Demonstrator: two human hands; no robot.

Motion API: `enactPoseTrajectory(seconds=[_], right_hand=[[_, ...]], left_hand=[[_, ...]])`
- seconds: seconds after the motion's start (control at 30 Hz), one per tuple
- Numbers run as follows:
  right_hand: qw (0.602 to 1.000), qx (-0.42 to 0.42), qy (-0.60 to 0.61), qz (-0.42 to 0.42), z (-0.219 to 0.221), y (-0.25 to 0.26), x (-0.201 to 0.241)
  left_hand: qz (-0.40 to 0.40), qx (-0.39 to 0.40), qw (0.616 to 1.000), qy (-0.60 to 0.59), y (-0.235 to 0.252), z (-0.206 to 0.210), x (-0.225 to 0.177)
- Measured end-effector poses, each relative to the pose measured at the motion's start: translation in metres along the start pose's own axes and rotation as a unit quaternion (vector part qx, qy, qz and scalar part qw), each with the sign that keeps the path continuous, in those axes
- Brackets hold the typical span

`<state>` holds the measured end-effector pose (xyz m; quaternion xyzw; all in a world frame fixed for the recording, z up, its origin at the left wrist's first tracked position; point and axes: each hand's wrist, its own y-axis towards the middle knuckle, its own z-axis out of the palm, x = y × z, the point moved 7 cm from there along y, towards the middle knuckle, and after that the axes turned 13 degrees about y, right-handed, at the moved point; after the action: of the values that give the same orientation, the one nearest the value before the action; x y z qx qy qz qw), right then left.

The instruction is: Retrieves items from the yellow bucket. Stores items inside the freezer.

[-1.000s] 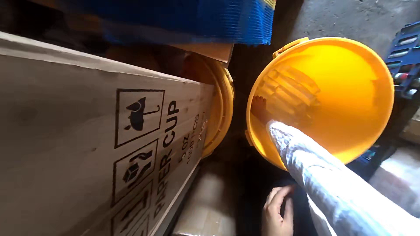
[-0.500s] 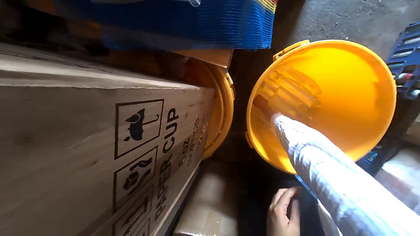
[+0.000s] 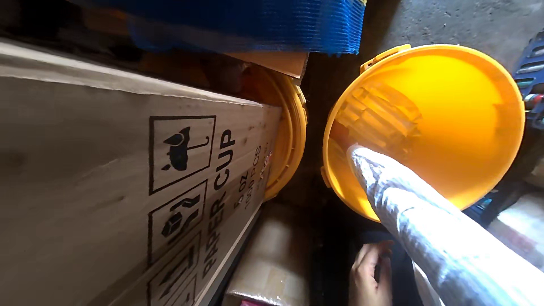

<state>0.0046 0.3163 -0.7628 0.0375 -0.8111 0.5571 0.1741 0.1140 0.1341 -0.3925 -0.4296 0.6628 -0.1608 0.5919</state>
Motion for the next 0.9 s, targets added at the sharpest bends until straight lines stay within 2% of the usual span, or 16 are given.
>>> enactPoseTrajectory(seconds=[0.2,0.37,0.53,0.67,0.77,0.9], right_hand=[[0.991,0.072,-0.098,-0.062,0.002,0.010,-0.005],[0.988,0.110,-0.084,-0.069,-0.013,0.015,-0.004],[0.990,0.071,-0.042,-0.116,-0.020,0.018,-0.004],[0.993,0.055,-0.068,-0.076,-0.012,-0.019,0.009],[0.996,0.005,-0.077,-0.041,0.002,-0.019,0.002],[0.999,0.015,0.015,-0.025,-0.003,-0.007,-0.001]], left_hand=[[0.002,-0.018,1.000,-0.015,-0.003,-0.002,0.004],[-0.001,-0.002,1.000,-0.015,-0.004,0.001,0.007],[-0.003,-0.004,1.000,-0.017,-0.005,0.000,0.010],[-0.015,0.004,1.000,-0.016,-0.004,0.003,0.008],[-0.017,0.007,1.000,-0.008,-0.005,0.005,0.011],[-0.023,0.006,1.000,-0.006,-0.005,0.004,0.014]])
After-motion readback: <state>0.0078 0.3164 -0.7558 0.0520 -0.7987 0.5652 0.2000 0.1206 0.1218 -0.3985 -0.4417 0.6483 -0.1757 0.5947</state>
